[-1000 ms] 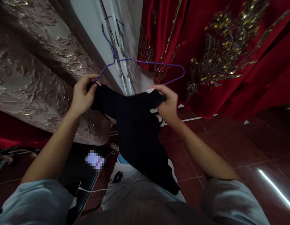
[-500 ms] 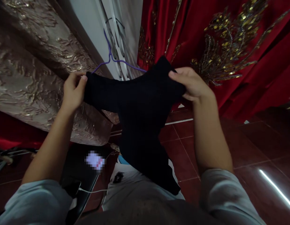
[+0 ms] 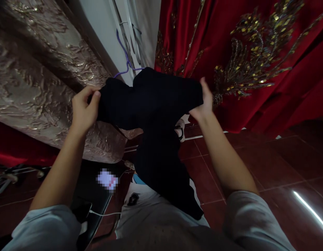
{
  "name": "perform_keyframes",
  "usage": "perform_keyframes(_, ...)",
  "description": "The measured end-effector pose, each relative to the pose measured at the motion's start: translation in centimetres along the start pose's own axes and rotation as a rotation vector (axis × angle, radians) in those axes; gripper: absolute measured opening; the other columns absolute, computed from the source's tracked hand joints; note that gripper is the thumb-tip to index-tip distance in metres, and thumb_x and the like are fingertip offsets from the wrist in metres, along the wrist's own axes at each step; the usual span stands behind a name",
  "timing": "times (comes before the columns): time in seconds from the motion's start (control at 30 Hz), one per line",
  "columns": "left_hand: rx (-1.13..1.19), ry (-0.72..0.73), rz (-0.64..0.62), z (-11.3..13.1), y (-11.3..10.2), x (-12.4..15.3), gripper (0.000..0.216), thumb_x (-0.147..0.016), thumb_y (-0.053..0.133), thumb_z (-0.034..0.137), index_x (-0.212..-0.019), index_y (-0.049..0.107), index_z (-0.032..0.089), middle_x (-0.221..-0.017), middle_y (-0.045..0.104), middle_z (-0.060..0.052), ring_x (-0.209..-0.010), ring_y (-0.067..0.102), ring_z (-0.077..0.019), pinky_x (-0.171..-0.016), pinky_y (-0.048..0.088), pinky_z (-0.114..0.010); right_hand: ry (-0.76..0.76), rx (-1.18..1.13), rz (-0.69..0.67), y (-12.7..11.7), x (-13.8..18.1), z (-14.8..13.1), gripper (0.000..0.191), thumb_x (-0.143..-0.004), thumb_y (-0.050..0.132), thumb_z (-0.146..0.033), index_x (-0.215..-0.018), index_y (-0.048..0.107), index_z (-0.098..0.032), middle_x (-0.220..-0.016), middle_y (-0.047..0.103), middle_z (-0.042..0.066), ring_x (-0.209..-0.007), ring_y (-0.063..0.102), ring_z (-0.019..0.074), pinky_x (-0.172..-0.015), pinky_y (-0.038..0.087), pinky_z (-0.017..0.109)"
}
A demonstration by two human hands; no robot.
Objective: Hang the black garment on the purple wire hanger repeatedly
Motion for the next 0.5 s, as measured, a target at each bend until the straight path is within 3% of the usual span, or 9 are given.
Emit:
perform_keyframes(0.1, -0.013, -0.026, 0.003, 0.6, 0.5, -0.5, 0.038, -0.099, 0.056, 0.056, -0.095, 0.072, 0.021, -0.083, 0.068, -0.003, -0.085, 0.066, -0.0200, -0.092, 0.053, -0.034, 0.104, -0.136, 0.032, -0.5, -2.1, -0.9, 0.070, -0.089, 0.036, -0.076, -0.113, 0.073, -0.021, -0.114, 0.076, 0.011, -0.128, 0.061, 0.0258, -0.102, 0.046, 0.052)
perform_keyframes(0.2, -0.009, -0.040, 0.039, 0.4, 1.8, -1.7, 0.038, -0.096, 0.060, 0.057, -0.102, 0.071, 0.021, -0.086, 0.068, -0.004, -0.084, 0.065, -0.0196, -0.090, 0.053, -0.035, 0.129, -0.108, 0.085, 1.0, -3.3, -3.0, 0.070, -0.088, 0.037, -0.073, -0.126, 0.068, -0.023, -0.127, 0.072, 0.007, -0.129, 0.060, 0.0225, -0.107, 0.044, 0.048)
perform_keyframes(0.3, 0.018, -0.060, 0.055, -1.0, 2.9, -2.5, 0.033, -0.092, 0.068, 0.053, -0.095, 0.070, 0.021, -0.082, 0.066, -0.003, -0.085, 0.066, -0.0206, -0.093, 0.053, -0.037, 0.125, -0.033, 0.041, 3.0, -2.5, -5.2, 0.074, -0.091, 0.031, -0.078, -0.122, 0.070, -0.023, -0.111, 0.076, 0.008, -0.125, 0.063, 0.0229, -0.105, 0.047, 0.048)
perform_keyframes(0.33, 0.029, -0.060, 0.049, -1.5, 3.1, -2.6, 0.030, -0.091, 0.068, 0.051, -0.093, 0.069, 0.021, -0.082, 0.066, -0.002, -0.087, 0.066, -0.0213, -0.095, 0.053, -0.038, 0.153, -0.051, -0.026, 3.5, -1.9, -5.7, 0.077, -0.089, 0.030, -0.082, -0.117, 0.072, -0.024, -0.102, 0.076, 0.009, -0.122, 0.064, 0.0241, -0.102, 0.050, 0.048)
perform_keyframes(0.4, 0.058, -0.046, 0.028, -2.0, 3.1, -2.2, 0.025, -0.092, 0.066, 0.047, -0.093, 0.069, 0.022, -0.088, 0.069, -0.004, -0.094, 0.067, -0.0228, -0.099, 0.053, -0.040, 0.262, -0.178, -0.292, 4.3, -0.3, -6.0, 0.087, -0.082, 0.029, -0.093, -0.103, 0.074, -0.022, -0.087, 0.075, 0.011, -0.112, 0.069, 0.0280, -0.093, 0.056, 0.049)
perform_keyframes(0.47, 0.107, -0.022, -0.013, -1.7, 2.7, -1.5, 0.022, -0.093, 0.064, 0.044, -0.092, 0.070, 0.023, -0.096, 0.070, -0.005, -0.100, 0.067, -0.0241, -0.103, 0.052, -0.044, 0.331, -0.278, -0.584, 4.8, 1.4, -5.8, 0.090, -0.078, 0.032, -0.097, -0.094, 0.075, -0.019, -0.084, 0.074, 0.012, -0.104, 0.072, 0.0303, -0.089, 0.059, 0.049)
perform_keyframes(0.5, 0.141, -0.001, -0.038, -1.2, 2.4, -1.1, 0.021, -0.093, 0.063, 0.043, -0.088, 0.071, 0.023, -0.098, 0.071, -0.006, -0.103, 0.068, -0.0246, -0.105, 0.051, -0.046, 0.309, -0.252, -0.659, 5.0, 2.2, -5.4, 0.085, -0.080, 0.039, -0.093, -0.096, 0.075, -0.018, -0.088, 0.075, 0.013, -0.104, 0.072, 0.0305, -0.091, 0.059, 0.049)
Point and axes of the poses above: each hand's wrist, its own x-axis away from the middle knuckle, its own y-axis out of the palm, z = x × y, the point moved 2 cm from there along -x, towards the middle knuckle
